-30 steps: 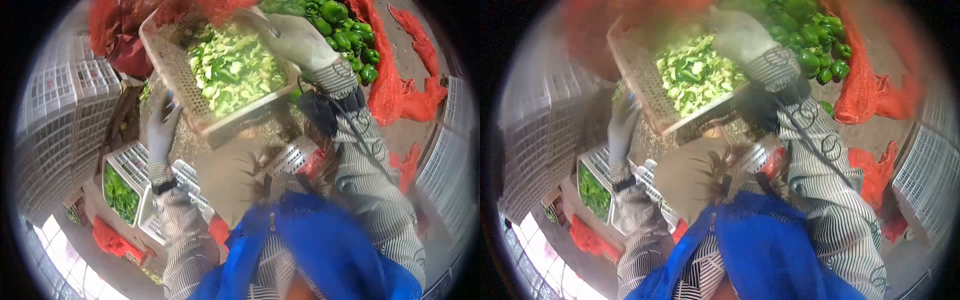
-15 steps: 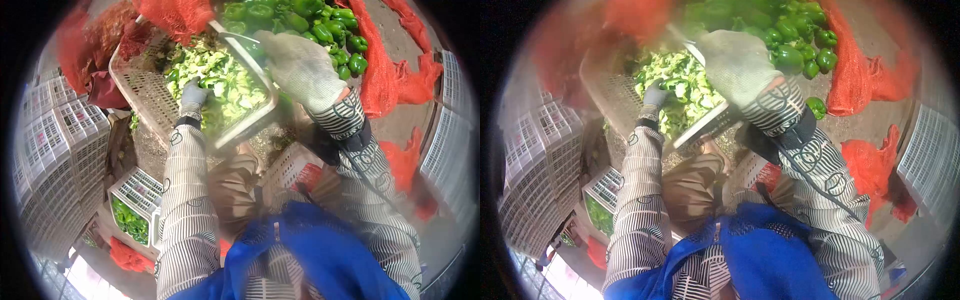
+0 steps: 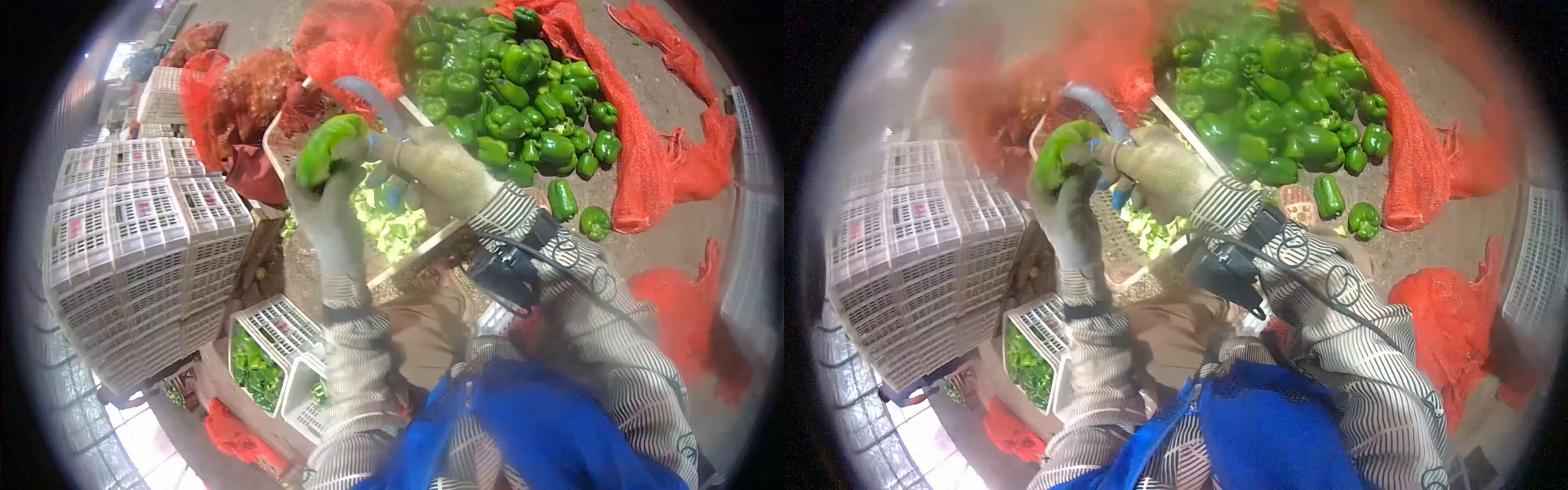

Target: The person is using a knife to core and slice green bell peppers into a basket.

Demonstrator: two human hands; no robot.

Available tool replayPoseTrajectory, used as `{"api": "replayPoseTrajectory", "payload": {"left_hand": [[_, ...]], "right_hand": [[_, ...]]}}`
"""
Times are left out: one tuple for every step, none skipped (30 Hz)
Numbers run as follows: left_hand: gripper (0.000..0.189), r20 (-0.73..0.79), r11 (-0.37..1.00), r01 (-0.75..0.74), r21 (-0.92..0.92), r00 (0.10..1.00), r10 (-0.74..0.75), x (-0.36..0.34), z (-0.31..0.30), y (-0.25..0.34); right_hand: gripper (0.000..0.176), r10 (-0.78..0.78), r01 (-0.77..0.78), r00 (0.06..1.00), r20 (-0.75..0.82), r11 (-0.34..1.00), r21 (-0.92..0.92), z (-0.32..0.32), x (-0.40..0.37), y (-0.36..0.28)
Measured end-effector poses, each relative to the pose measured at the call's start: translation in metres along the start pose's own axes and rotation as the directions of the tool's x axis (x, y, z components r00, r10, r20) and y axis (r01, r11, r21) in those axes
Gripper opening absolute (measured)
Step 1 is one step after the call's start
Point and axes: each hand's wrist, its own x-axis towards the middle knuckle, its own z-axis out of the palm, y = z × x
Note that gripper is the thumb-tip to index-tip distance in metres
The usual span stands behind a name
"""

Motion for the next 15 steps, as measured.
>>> {"api": "replayPoseTrajectory", "payload": {"left_hand": [[0.048,-0.056,0.997,-0.062,0.035,0.996,0.064,-0.011,0.007,0.008],[0.05,-0.11,0.991,-0.116,0.071,0.986,0.124,-0.018,0.011,0.013],[0.052,-0.083,0.98,-0.151,0.127,0.983,0.162,-0.024,0.009,0.011],[0.053,-0.054,0.966,-0.184,0.181,0.979,0.196,-0.029,0.004,0.005],[0.055,-0.025,0.947,-0.221,0.235,0.972,0.233,-0.03,0.002,0.006],[0.052,0.187,0.907,-0.297,0.3,0.95,0.249,-0.034,-0.006,0.014],[0.05,0.164,0.971,-0.134,0.198,0.981,0.101,-0.032,-0.006,0.019],[0.049,0.156,0.995,0.036,0.09,0.987,-0.049,-0.029,-0.004,0.024],[0.047,0.181,0.997,0.058,-0.06,0.982,-0.046,-0.031,-0.002,0.029],[0.046,0.207,0.974,0.087,-0.211,0.977,-0.042,-0.032,-0.001,0.034],[0.046,0.232,0.928,0.121,-0.352,0.972,-0.039,-0.034,0.001,0.039],[0.046,0.222,0.869,0.18,-0.461,0.972,-0.084,-0.028,-0.003,0.037],[0.046,0.218,0.793,0.23,-0.564,0.968,-0.126,-0.024,-0.006,0.034],[0.048,0.164,0.895,0.145,-0.423,0.983,-0.082,-0.026,-0.003,0.032],[0.051,0.11,0.963,0.065,-0.26,0.993,-0.037,-0.028,-0.001,0.031]], "right_hand": [[0.041,0.007,-0.007,1.0,-0.009,1.0,0.023,0.004,-0.002,-0.002],[0.042,0.02,-0.019,1.0,-0.022,0.999,0.047,0.01,-0.011,-0.012],[0.044,0.037,-0.034,0.999,-0.037,0.997,0.07,0.014,-0.019,-0.016],[0.042,-0.03,0.032,0.999,-0.027,0.997,0.064,0.01,-0.015,-0.004],[0.039,-0.079,0.08,0.997,-0.017,0.996,0.042,0.008,-0.014,-0.004],[0.04,-0.128,0.128,0.992,-0.004,0.992,0.022,0.008,-0.014,-0.006],[0.042,-0.151,0.153,0.988,0.037,0.986,-0.06,0.004,-0.015,-0.012],[0.047,-0.174,0.183,0.982,0.078,0.973,-0.139,0.002,-0.017,-0.021],[0.047,-0.236,0.25,0.967,0.093,0.949,-0.192,0.004,-0.015,-0.021],[0.048,-0.293,0.312,0.949,0.113,0.919,-0.241,0.007,-0.012,-0.019],[0.049,-0.342,0.367,0.93,0.136,0.885,-0.287,0.01,-0.009,-0.016],[0.051,-0.274,0.318,0.941,0.196,0.915,-0.249,0.012,-0.008,-0.015],[0.05,-0.25,0.294,0.944,0.215,0.934,-0.204,0.015,-0.006,-0.012],[0.05,-0.228,0.268,0.946,0.232,0.95,-0.159,0.02,-0.005,-0.008],[0.05,-0.205,0.238,0.947,0.247,0.965,-0.112,0.024,-0.004,-0.005]]}}
